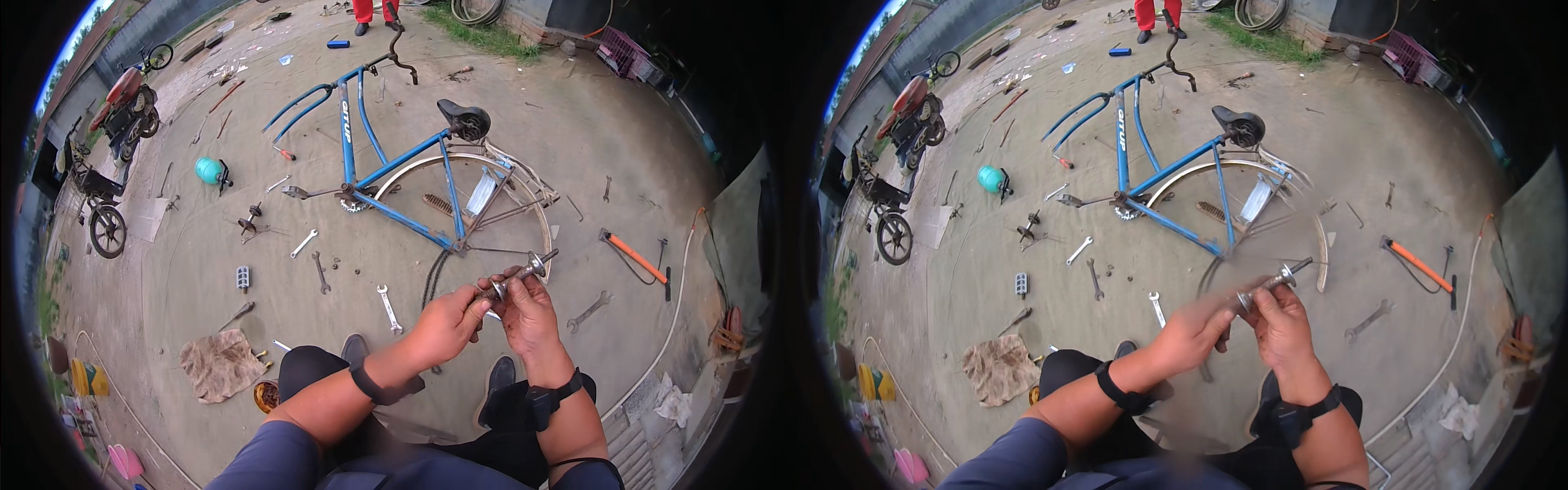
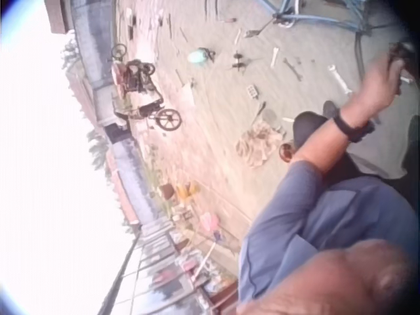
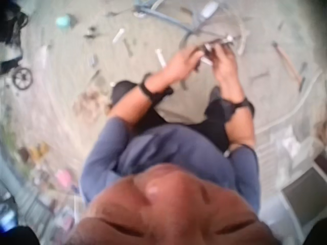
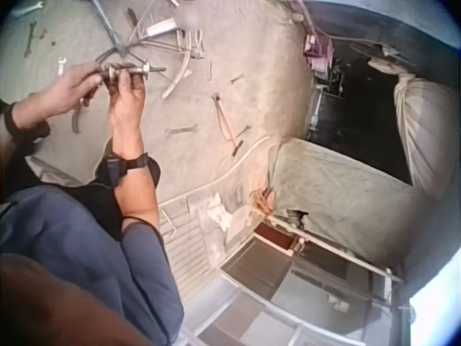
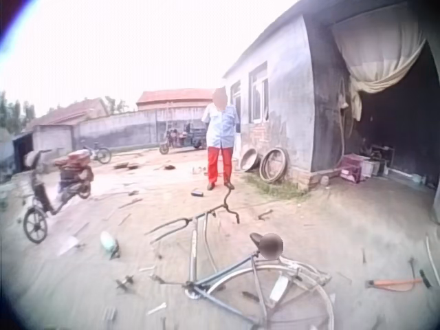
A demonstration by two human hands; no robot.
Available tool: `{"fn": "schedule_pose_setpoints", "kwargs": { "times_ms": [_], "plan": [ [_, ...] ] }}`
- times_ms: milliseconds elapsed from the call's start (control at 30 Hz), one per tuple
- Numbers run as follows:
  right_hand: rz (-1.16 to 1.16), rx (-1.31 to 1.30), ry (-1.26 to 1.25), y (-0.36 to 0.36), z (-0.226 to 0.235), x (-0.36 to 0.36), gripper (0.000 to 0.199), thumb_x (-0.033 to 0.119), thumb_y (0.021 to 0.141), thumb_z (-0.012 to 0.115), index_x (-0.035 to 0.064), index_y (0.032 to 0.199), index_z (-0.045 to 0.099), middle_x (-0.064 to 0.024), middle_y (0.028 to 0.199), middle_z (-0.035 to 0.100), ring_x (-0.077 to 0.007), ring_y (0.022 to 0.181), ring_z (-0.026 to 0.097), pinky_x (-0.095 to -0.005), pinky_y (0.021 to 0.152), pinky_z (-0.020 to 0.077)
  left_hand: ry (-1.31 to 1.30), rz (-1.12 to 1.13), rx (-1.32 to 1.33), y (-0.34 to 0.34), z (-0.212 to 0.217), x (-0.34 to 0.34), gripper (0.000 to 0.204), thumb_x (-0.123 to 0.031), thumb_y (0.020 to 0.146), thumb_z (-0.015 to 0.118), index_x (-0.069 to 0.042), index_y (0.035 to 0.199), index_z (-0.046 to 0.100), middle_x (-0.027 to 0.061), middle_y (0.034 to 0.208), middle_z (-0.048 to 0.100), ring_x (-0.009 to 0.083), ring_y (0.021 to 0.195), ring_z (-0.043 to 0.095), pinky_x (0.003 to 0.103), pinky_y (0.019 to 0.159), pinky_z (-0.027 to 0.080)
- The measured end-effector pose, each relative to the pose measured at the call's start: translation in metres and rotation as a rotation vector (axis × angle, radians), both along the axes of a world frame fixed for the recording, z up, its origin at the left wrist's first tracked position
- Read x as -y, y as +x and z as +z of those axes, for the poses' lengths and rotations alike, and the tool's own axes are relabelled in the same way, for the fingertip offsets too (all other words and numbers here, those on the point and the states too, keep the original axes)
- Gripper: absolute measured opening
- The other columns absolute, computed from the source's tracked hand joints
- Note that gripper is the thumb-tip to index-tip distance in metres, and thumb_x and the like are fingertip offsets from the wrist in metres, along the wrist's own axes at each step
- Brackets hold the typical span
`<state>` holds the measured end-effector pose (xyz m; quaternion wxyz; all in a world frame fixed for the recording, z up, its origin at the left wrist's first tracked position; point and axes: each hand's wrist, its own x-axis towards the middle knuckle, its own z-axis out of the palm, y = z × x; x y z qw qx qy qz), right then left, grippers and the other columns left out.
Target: The person assembles a bicycle hub by inserting ball bearings into the hub body and then sliding the axle through the bearings. They continue to manipulate the hub components, adding washers and adjusting the assembly by hand.
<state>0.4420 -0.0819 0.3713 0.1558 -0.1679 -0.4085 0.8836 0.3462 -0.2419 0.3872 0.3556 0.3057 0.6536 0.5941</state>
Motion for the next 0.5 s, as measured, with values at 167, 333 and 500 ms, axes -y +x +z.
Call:
{"fn": "schedule_pose_setpoints", "kwargs": {
  "times_ms": [167, 333, 500],
  "plan": [
    [0.007, -0.016, -0.014, -0.004, 0.002, 0.004, 0.018, 0.019, 0.104, 0.064, 0.0089, 0.119, 0.065, -0.0083, 0.113, 0.073, -0.0284, 0.114, 0.070, -0.0413, 0.090, 0.0591, -0.023, 0.128, -0.664, -0.002, -0.008, 0.001, 0.030, -0.027, 0.100, 0.065, -0.003, 0.118, 0.061, 0.0197, 0.092, 0.071, 0.0437, 0.080, 0.069, 0.052, 0.067, 0.054],
    [0.024, -0.041, -0.008, 0.002, -0.005, -0.007, 0.021, 0.021, 0.105, 0.062, 0.0080, 0.122, 0.064, -0.0087, 0.115, 0.073, -0.0301, 0.117, 0.068, -0.0450, 0.100, 0.0549, 0.079, 0.155, -0.544, 0.004, -0.014, -0.007, 0.038, -0.030, 0.100, 0.064, 0.000, 0.124, 0.060, 0.0198, 0.095, 0.072, 0.0428, 0.082, 0.069, 0.052, 0.068, 0.054],
    [0.016, -0.046, -0.004, 0.001, 0.000, -0.002, 0.022, 0.018, 0.105, 0.062, 0.0069, 0.123, 0.064, -0.0095, 0.117, 0.072, -0.0260, 0.112, 0.069, -0.0401, 0.096, 0.0564, -0.021, 0.052, -0.356, -0.001, -0.005, 0.003, 0.038, -0.026, 0.104, 0.059, -0.005, 0.136, 0.058, 0.0208, 0.109, 0.070, 0.0434, 0.097, 0.067, 0.047, 0.079, 0.054]
  ]
}}
